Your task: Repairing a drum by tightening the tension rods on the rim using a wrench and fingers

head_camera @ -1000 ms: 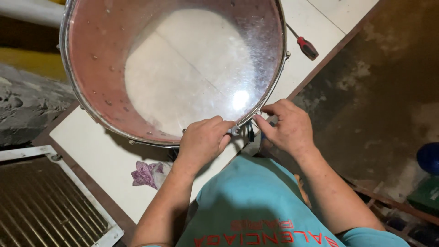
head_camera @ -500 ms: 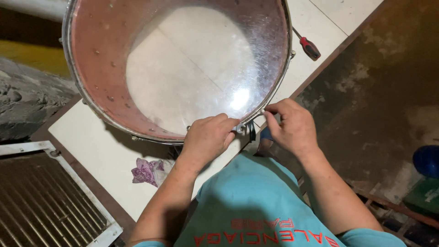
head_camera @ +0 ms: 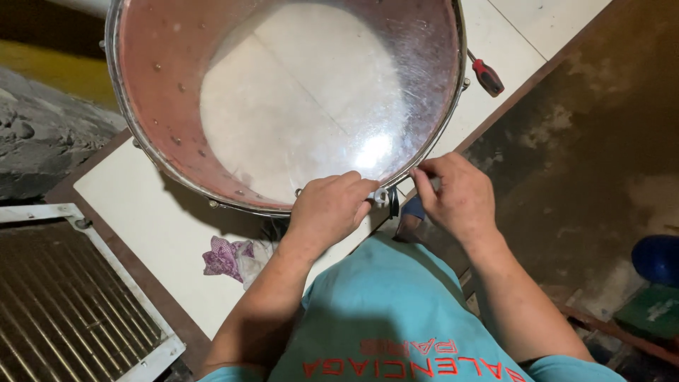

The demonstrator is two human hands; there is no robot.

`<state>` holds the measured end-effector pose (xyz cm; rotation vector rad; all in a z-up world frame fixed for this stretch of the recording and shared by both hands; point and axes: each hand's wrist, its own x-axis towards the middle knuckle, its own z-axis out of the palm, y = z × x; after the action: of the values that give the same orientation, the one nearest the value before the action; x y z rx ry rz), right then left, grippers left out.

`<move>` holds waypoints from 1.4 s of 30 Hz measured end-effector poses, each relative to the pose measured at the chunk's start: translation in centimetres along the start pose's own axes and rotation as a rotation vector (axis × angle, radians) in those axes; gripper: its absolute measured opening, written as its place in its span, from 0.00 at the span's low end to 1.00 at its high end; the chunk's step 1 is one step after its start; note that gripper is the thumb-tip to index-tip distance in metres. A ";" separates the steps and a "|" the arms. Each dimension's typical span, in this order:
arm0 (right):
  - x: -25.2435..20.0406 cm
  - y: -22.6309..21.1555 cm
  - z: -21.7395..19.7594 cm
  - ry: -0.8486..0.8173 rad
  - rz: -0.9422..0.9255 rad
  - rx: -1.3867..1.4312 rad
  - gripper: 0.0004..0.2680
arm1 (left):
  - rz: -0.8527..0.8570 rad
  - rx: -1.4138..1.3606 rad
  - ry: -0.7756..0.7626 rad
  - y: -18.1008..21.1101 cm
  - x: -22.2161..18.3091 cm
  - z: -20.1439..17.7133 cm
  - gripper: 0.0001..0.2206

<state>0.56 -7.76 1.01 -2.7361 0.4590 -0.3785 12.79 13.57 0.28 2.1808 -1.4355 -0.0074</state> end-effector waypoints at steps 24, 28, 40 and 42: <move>-0.3 0.4 -0.1 0.009 0.020 -0.077 0.08 | 0.018 0.031 0.056 0.3 -0.2 -0.2 0.05; -0.4 0.8 -0.8 0.016 -0.032 -0.037 0.09 | 0.032 0.030 0.065 0.3 -0.1 -0.4 0.05; 0.0 -0.5 -0.8 -0.074 0.101 -0.104 0.08 | 0.019 0.020 0.040 0.2 -0.3 -0.3 0.06; 0.0 0.4 -0.5 -0.068 0.068 -0.045 0.06 | 0.020 0.002 0.021 0.2 0.0 -0.5 0.06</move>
<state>0.26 -8.22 1.29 -2.7581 0.5474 -0.2605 12.77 13.76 0.78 2.1617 -1.4462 0.0241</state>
